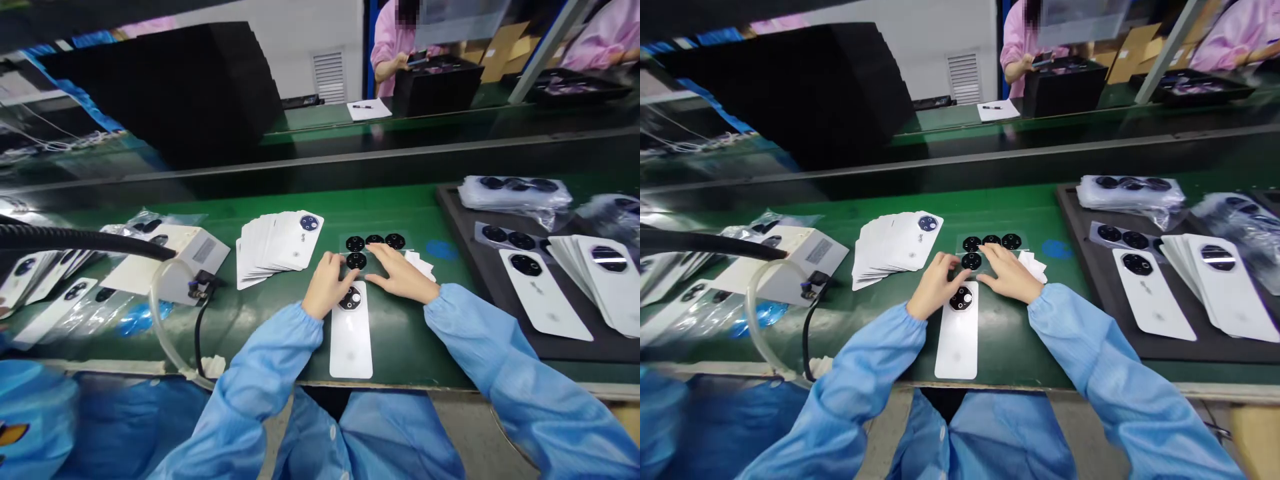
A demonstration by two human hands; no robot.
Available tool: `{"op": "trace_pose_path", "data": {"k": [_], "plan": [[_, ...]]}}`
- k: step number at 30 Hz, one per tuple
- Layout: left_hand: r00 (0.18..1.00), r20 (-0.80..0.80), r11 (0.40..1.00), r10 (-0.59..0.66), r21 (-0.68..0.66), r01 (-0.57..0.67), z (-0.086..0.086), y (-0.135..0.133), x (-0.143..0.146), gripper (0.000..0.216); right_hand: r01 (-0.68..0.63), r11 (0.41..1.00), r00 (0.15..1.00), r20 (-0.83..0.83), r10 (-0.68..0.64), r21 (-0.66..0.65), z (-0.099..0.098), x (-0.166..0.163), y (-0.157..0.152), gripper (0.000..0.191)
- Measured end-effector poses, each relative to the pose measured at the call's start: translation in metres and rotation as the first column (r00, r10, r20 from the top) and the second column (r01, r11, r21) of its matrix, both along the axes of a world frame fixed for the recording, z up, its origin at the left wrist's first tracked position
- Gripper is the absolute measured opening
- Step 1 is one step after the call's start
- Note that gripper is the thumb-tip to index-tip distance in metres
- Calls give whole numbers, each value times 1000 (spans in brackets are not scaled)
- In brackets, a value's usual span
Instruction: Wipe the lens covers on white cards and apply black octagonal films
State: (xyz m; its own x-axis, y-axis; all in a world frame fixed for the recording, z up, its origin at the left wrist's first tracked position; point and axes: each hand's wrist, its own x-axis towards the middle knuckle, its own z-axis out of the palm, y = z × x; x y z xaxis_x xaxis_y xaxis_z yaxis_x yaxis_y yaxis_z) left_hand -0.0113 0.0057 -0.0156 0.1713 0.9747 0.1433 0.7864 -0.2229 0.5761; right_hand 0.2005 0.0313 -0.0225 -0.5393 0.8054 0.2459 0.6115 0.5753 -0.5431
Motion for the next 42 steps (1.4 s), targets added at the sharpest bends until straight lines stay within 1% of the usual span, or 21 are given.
{"op": "trace_pose_path", "data": {"k": [2, 4, 8, 12, 14, 17, 21, 24, 28, 32, 36, 42], "plan": [[996, -86, 1000, 7, -23, -9, 1, 26, 12, 32, -6, 1000, 1000, 29, 6, -13, -8, -1, 6, 71], [986, -164, 998, 19, -53, -28, 3, 40, 21, 34, -5, 1000, 999, 52, 7, -23, -14, 0, 7, 79], [961, -276, 989, 14, -136, -53, 11, 46, 26, 36, 0, 999, 996, 85, 4, -41, -19, 3, 5, 87], [936, -351, 971, -15, -227, -69, 20, 51, 26, 35, 1, 999, 995, 97, 4, -47, -18, 3, 5, 88], [925, -380, 966, -30, -248, -70, 24, 53, 28, 35, 3, 999, 995, 100, 1, -46, -18, 3, 5, 89], [909, -415, 970, -44, -237, -61, 31, 51, 35, 36, 6, 999, 995, 100, -2, -43, -19, 3, 6, 92], [890, -453, 977, -50, -205, -49, 39, 41, 45, 37, 3, 999, 995, 98, 0, -35, -21, 5, 7, 94], [880, -474, 982, -43, -182, -50, 42, 33, 51, 35, 0, 1000, 995, 95, 3, -30, -23, 5, 8, 95], [872, -489, 988, -28, -144, -49, 40, 27, 54, 33, -2, 1000, 996, 87, 4, -30, -23, 4, 8, 94], [872, -490, 993, -6, -105, -52, 35, 28, 48, 33, 0, 999, 997, 79, 3, -36, -22, 4, 7, 95], [879, -476, 995, 8, -81, -53, 35, 28, 43, 35, 1, 999, 997, 72, 2, -44, -21, 3, 6, 94], [894, -446, 996, -43, -87, 4, 33, 19, 51, 34, -1, 998, 998, 64, 5, -57, -21, 3, 5, 89]]}}
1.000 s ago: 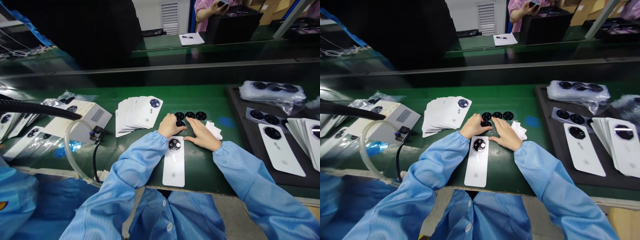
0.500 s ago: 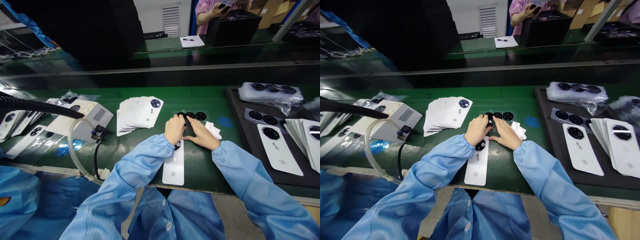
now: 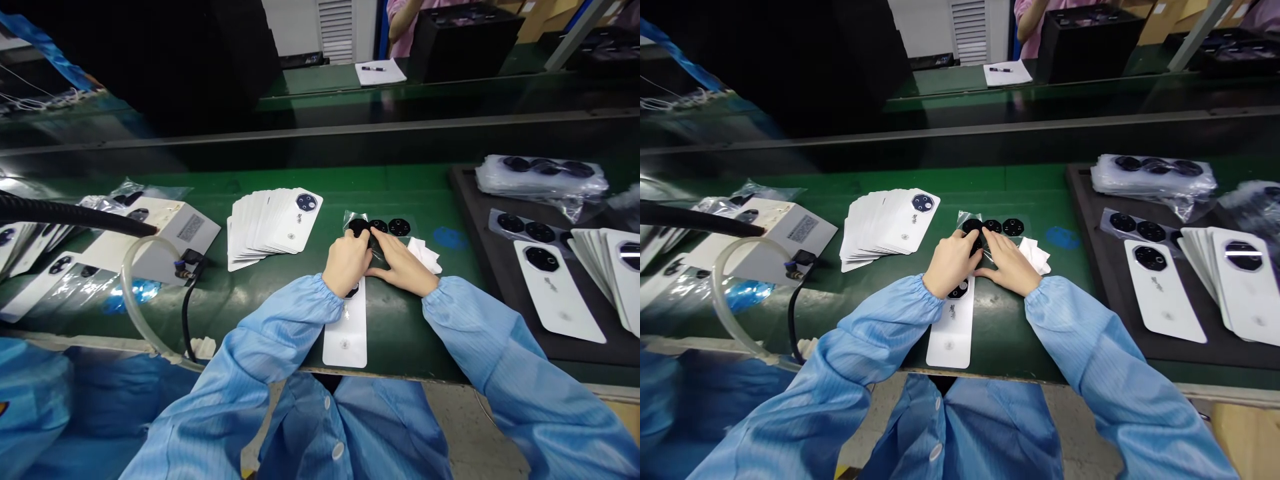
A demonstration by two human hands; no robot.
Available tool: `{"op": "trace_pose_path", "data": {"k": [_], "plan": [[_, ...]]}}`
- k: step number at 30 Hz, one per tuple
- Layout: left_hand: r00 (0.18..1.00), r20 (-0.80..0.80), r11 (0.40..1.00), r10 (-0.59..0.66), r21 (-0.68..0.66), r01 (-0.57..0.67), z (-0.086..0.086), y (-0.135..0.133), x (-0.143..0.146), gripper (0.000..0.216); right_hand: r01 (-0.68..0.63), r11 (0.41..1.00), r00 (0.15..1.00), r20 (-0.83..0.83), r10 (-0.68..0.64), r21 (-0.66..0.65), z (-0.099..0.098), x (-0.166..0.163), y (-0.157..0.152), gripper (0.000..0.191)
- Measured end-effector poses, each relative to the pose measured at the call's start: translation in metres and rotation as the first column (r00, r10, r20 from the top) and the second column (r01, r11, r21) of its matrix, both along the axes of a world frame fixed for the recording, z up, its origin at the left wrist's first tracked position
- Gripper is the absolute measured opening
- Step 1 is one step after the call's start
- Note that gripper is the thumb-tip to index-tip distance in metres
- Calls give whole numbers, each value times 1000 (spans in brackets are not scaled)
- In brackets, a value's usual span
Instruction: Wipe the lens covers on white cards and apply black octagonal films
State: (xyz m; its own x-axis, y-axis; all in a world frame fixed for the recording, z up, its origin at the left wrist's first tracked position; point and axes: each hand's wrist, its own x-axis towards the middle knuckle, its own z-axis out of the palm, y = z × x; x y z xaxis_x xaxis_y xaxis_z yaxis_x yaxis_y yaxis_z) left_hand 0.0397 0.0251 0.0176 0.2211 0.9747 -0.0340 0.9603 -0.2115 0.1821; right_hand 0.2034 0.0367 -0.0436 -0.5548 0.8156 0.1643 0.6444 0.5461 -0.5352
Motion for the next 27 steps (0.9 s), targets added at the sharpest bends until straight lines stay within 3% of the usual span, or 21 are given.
{"op": "trace_pose_path", "data": {"k": [8, 14, 19, 23, 27], "plan": [[988, 152, 999, 27, 18, -30, -16, -12, 4, 40, -10, 1000, 1000, -5, 10, -8, 2, -1, -1, 83], [908, 420, 1000, 18, -3, -19, -12, -4, -17, 28, 6, 1000, 1000, -7, -6, -21, 5, -1, -3, 90], [686, 728, 997, 11, -63, 52, -8, 15, -62, 30, 30, 999, 1000, 5, -30, -31, 6, 1, -2, 89], [495, 867, 984, 62, -137, 117, -12, 23, -95, 33, 25, 999, 1000, 16, -24, -36, 8, 4, -1, 84], [227, 953, 965, 202, -234, 122, -15, 18, -107, 32, 3, 1000, 1000, 31, -3, 2, 11, 3, -2, 72]]}}
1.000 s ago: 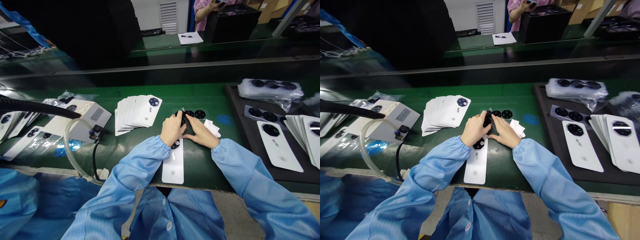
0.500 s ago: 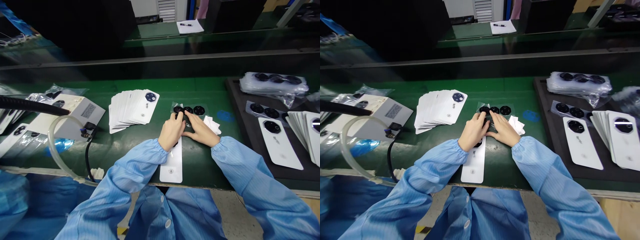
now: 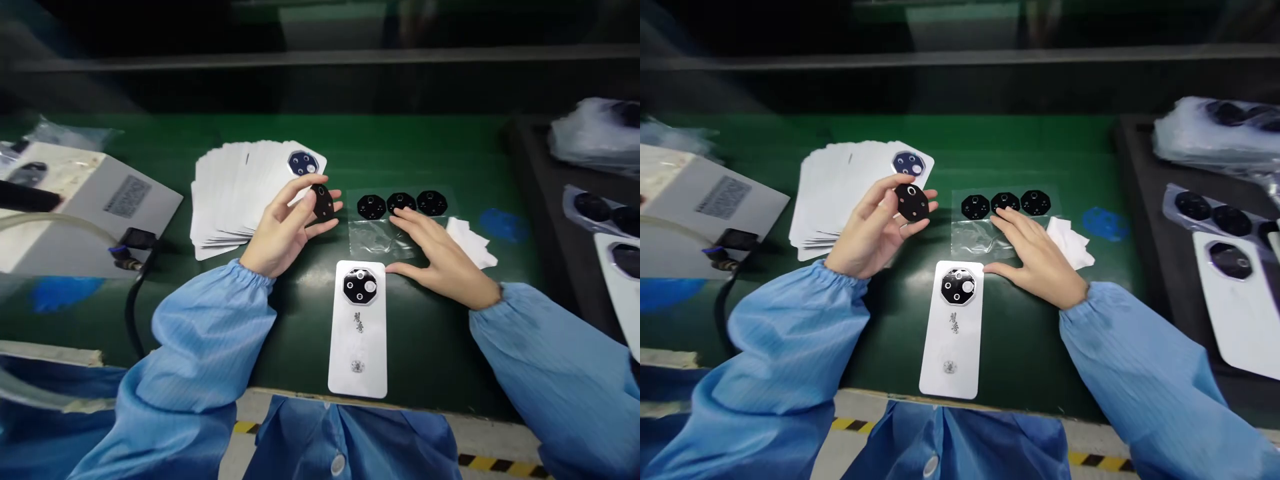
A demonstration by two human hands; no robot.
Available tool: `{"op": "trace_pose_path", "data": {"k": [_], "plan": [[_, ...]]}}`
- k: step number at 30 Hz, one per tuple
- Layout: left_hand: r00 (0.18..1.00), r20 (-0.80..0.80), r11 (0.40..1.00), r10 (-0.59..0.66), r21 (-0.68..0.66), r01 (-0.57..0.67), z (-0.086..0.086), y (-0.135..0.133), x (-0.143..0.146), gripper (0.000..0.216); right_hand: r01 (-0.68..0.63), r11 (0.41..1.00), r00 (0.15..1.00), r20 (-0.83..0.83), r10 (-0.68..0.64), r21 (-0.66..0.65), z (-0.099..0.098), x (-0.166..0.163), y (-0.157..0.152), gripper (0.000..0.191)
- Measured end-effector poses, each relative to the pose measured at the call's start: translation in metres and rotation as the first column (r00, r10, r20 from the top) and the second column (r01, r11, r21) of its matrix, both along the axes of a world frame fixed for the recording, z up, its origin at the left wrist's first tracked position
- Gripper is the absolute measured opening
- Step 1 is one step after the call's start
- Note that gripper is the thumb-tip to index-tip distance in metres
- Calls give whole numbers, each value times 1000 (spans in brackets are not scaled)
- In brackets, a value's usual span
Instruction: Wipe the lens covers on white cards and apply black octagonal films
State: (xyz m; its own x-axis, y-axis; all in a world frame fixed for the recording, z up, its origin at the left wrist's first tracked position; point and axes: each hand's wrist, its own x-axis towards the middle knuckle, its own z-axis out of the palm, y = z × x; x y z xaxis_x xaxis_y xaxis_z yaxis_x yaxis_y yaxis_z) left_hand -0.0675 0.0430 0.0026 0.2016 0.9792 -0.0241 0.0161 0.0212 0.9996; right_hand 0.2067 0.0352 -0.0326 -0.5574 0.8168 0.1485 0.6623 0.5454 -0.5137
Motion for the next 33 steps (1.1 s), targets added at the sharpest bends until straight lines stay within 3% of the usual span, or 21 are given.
{"op": "trace_pose_path", "data": {"k": [3, 7, 14, 26, 29, 31, 33], "plan": [[990, 141, 993, 31, -117, -15, 4, -4, -1, 33, -8, 997, 1000, 4, 8, 82, 3, -3, -1, 58], [979, 206, 980, -12, -193, 52, 8, -5, -3, 36, 6, 995, 1000, 3, -6, 103, 12, -7, -6, 46], [978, 180, 973, 101, -224, -59, 6, -7, 0, 27, -162, 987, 987, 16, 162, -20, 21, -6, -14, 49], [982, 154, 974, 111, -215, -77, 13, -13, 6, 24, -159, 987, 983, 92, 160, -19, 19, -13, -11, 56], [981, 145, 965, 130, -244, -92, 13, -14, 7, 24, -71, 995, 994, 83, 65, 75, 29, -7, -15, 45], [985, 123, 961, 123, -262, -87, 13, -16, 7, 24, 93, 984, 992, 72, -105, 154, 36, 1, -21, 36], [994, 89, 965, 71, -257, -46, 12, -19, 6, 26, 289, 931, 949, 64, -310, 223, 37, 12, -28, 29]]}}
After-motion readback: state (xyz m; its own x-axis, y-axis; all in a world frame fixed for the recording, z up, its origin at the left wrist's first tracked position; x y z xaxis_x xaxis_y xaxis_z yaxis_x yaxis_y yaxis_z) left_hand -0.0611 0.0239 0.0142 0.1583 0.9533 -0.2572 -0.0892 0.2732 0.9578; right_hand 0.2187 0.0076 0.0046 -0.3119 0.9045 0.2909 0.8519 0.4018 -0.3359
